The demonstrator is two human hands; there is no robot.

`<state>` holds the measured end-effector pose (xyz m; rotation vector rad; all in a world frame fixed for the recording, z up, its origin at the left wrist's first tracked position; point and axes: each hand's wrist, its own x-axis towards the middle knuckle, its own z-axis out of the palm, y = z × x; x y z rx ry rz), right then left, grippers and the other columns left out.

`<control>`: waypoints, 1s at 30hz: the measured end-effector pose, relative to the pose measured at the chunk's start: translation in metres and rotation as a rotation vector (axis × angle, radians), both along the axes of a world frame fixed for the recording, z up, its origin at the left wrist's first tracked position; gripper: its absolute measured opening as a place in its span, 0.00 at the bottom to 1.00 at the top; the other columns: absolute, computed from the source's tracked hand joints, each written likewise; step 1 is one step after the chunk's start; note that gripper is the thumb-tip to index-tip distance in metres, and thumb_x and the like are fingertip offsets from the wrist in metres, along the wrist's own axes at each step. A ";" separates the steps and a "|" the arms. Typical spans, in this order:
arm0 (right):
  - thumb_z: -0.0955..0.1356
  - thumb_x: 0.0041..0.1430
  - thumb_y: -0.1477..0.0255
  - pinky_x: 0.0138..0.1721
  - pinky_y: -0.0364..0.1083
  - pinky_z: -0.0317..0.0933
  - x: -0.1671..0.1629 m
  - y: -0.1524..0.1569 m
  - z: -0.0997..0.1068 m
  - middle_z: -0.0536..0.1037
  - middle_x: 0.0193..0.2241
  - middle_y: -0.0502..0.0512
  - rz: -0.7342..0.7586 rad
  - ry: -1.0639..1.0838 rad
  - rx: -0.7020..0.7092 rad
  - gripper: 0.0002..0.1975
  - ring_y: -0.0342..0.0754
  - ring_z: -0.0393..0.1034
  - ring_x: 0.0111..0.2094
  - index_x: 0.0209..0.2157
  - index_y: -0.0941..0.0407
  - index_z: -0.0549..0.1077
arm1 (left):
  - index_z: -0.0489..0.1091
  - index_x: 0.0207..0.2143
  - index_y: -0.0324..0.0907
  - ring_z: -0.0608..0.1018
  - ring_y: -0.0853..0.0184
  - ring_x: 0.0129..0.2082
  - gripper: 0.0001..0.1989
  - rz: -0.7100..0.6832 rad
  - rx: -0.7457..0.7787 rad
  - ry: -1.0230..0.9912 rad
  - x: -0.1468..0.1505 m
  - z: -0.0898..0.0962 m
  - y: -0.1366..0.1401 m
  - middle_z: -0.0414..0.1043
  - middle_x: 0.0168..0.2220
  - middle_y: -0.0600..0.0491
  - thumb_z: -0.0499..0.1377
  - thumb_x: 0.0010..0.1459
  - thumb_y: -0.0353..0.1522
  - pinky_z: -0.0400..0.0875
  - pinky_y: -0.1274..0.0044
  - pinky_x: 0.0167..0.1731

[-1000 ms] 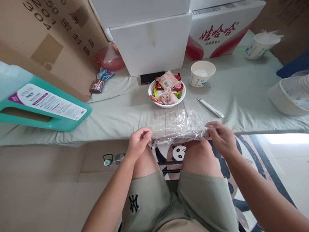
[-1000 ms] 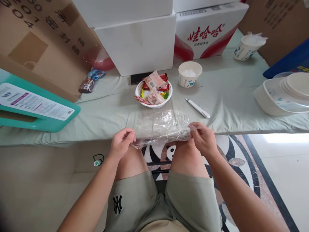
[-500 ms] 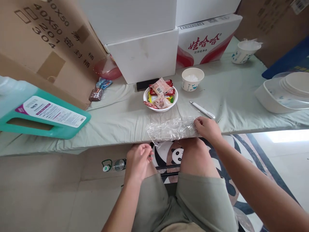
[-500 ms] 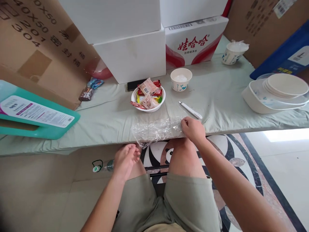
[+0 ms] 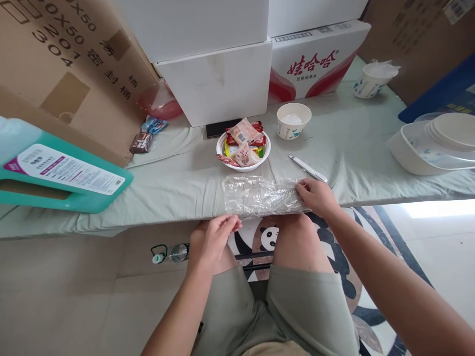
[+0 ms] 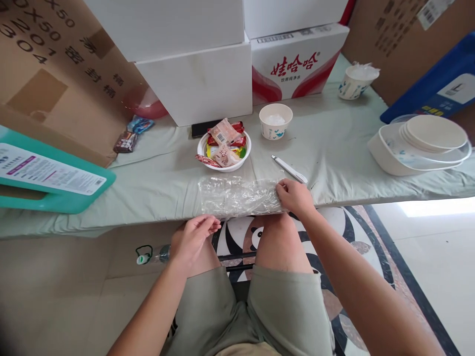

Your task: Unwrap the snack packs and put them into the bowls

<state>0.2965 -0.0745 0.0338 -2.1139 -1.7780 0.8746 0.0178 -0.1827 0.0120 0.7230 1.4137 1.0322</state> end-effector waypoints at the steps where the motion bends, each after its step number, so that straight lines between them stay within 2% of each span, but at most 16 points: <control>1: 0.62 0.60 0.65 0.29 0.45 0.55 0.000 0.000 0.000 0.79 0.24 0.51 -0.001 0.016 0.003 0.12 0.47 0.70 0.26 0.31 0.53 0.75 | 0.77 0.28 0.38 0.78 0.67 0.33 0.21 0.029 -0.019 -0.004 -0.005 0.000 -0.002 0.77 0.31 0.49 0.70 0.49 0.49 0.73 0.74 0.40; 4: 0.63 0.60 0.63 0.28 0.46 0.55 0.001 0.000 -0.002 0.77 0.20 0.49 0.000 0.040 0.012 0.12 0.47 0.70 0.24 0.30 0.53 0.75 | 0.77 0.30 0.38 0.79 0.66 0.35 0.24 0.098 -0.103 -0.031 -0.016 -0.001 -0.010 0.78 0.33 0.47 0.71 0.45 0.50 0.73 0.74 0.40; 8: 0.63 0.58 0.63 0.27 0.46 0.55 0.002 -0.003 -0.004 0.77 0.19 0.49 0.009 0.043 0.041 0.12 0.47 0.70 0.23 0.30 0.53 0.76 | 0.76 0.35 0.40 0.79 0.61 0.44 0.25 0.124 -0.116 -0.002 -0.020 0.004 -0.013 0.78 0.42 0.45 0.73 0.41 0.49 0.74 0.72 0.43; 10: 0.63 0.58 0.63 0.28 0.45 0.56 0.002 -0.003 -0.004 0.77 0.19 0.49 0.006 0.048 0.042 0.12 0.47 0.71 0.24 0.31 0.53 0.76 | 0.75 0.38 0.43 0.79 0.60 0.46 0.26 0.083 -0.111 0.043 -0.019 0.011 -0.009 0.77 0.43 0.46 0.73 0.42 0.49 0.74 0.73 0.41; 13: 0.64 0.58 0.63 0.28 0.45 0.56 0.001 -0.004 -0.004 0.76 0.19 0.49 -0.008 0.050 0.044 0.12 0.47 0.70 0.23 0.31 0.53 0.76 | 0.75 0.38 0.44 0.79 0.60 0.46 0.24 -0.057 -0.171 0.063 -0.013 0.018 0.001 0.77 0.45 0.46 0.70 0.46 0.51 0.73 0.75 0.38; 16: 0.64 0.59 0.63 0.28 0.45 0.55 0.001 -0.003 -0.004 0.74 0.18 0.48 -0.023 0.052 0.042 0.12 0.46 0.68 0.21 0.31 0.54 0.75 | 0.75 0.34 0.41 0.80 0.61 0.42 0.24 -0.137 -0.211 -0.016 -0.008 0.014 0.006 0.77 0.45 0.44 0.70 0.46 0.52 0.73 0.75 0.37; 20: 0.66 0.57 0.61 0.26 0.44 0.56 0.005 -0.003 -0.009 0.72 0.17 0.46 -0.041 0.134 0.015 0.12 0.45 0.67 0.21 0.36 0.54 0.74 | 0.73 0.26 0.38 0.80 0.63 0.41 0.24 0.009 -0.136 -0.114 -0.009 -0.001 -0.001 0.78 0.43 0.43 0.69 0.47 0.51 0.73 0.74 0.39; 24: 0.70 0.51 0.61 0.25 0.44 0.57 0.009 -0.003 -0.018 0.74 0.23 0.47 -0.094 0.273 0.042 0.17 0.45 0.68 0.22 0.41 0.54 0.71 | 0.70 0.25 0.38 0.81 0.65 0.35 0.21 0.128 -0.156 -0.245 -0.015 -0.009 -0.011 0.80 0.39 0.45 0.73 0.41 0.44 0.74 0.73 0.38; 27: 0.71 0.49 0.61 0.30 0.46 0.62 0.010 -0.006 -0.017 0.75 0.32 0.51 -0.155 0.339 0.190 0.20 0.46 0.70 0.28 0.42 0.54 0.70 | 0.66 0.28 0.40 0.81 0.68 0.32 0.22 0.201 -0.149 -0.281 -0.014 -0.009 -0.013 0.80 0.37 0.50 0.75 0.38 0.39 0.72 0.76 0.36; 30: 0.69 0.54 0.61 0.42 0.51 0.67 0.009 -0.023 -0.006 0.73 0.39 0.55 -0.349 0.489 0.575 0.19 0.50 0.72 0.39 0.45 0.53 0.67 | 0.68 0.32 0.40 0.77 0.73 0.26 0.21 0.198 -0.187 -0.268 -0.010 -0.010 -0.011 0.79 0.33 0.53 0.74 0.38 0.36 0.69 0.80 0.30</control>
